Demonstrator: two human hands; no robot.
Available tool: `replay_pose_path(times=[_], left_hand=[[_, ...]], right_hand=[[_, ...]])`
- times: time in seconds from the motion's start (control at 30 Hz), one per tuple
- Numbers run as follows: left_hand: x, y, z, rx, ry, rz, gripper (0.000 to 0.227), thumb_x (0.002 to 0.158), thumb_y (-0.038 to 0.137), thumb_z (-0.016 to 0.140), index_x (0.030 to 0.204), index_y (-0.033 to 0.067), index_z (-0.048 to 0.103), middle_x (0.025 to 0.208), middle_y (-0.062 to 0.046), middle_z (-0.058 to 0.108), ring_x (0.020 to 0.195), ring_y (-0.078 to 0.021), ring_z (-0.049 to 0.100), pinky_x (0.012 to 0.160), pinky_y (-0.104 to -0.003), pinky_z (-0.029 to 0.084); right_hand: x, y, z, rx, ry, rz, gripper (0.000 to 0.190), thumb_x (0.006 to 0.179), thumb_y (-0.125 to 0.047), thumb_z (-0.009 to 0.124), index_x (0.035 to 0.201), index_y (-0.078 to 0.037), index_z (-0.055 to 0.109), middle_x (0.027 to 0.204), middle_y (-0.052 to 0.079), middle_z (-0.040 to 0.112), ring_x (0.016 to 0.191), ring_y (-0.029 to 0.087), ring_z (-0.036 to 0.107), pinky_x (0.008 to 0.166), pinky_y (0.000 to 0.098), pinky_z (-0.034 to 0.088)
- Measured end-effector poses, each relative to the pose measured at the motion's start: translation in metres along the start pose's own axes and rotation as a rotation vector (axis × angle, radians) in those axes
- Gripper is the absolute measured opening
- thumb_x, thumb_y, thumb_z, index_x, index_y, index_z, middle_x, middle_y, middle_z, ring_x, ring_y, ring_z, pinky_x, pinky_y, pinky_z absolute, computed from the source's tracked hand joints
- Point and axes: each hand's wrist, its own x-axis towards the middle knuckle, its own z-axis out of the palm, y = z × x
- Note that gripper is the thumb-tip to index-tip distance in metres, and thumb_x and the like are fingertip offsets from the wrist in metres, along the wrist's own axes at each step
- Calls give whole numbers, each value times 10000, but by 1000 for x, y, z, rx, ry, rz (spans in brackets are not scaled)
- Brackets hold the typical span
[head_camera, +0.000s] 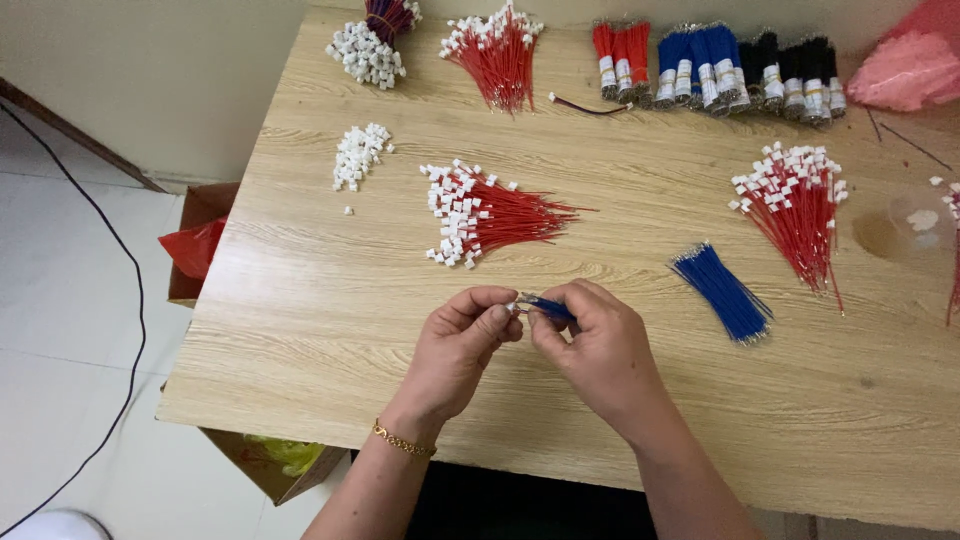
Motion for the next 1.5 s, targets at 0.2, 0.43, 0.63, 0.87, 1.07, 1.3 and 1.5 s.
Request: replay_pose_path(times=[0.2,0.43,0.63,0.87,1.07,1.3,1.5], left_hand=[[3,-3,1,160,38,19,162,900,41,639,1043,-33,660,888,-111,674,779,-168,695,767,-301,595],[8,-20,-5,232,62,14,135,903,37,643,1016,-28,678,854,-103,682,748,-156,681,735,-291,595],[10,0,-11,509,123,75,149,906,53,640,1031,1,702,843,-97,676,746,-128,603,711,-276,550],[18,38,-19,1253,138,260,235,891,175,675,1108,87,698,971,-140,605,801,-244,635,689,-360,545],[83,44,-42,1647,214,747,251,766,146,772,1009,120,711,920,-80,671,865,-282,671,795,-371,508],[106,29,-65,1650,238,706,149,743,171,784,871,235,745,839,23,684,769,-225,676,703,-320,545],[75,51,-38,1445,165,799,109,831,112,720,932,148,736,846,-60,672,798,-273,670,706,-360,537]], right_hand=[[4,7,3,-22,-11,-16,51,799,-97,730,814,-58,701,634,94,600,624,184,625,526,278,512],[8,19,10,5,-65,52,132,834,-180,727,849,-51,702,657,124,612,640,201,616,559,318,523],[10,57,15,117,-51,128,222,953,-200,561,991,-15,678,792,179,643,771,284,620,671,396,509],[23,75,-12,207,253,171,212,1061,-241,494,1084,-97,648,719,68,628,606,147,589,573,247,499],[22,53,9,429,102,154,144,1039,-201,430,1030,-97,529,576,12,446,447,82,419,406,178,360],[22,56,22,464,26,170,132,935,-141,625,876,-23,634,468,23,454,409,94,410,393,197,340],[26,62,31,556,-14,188,120,928,-119,633,964,-7,656,611,67,551,427,80,456,412,196,387]])
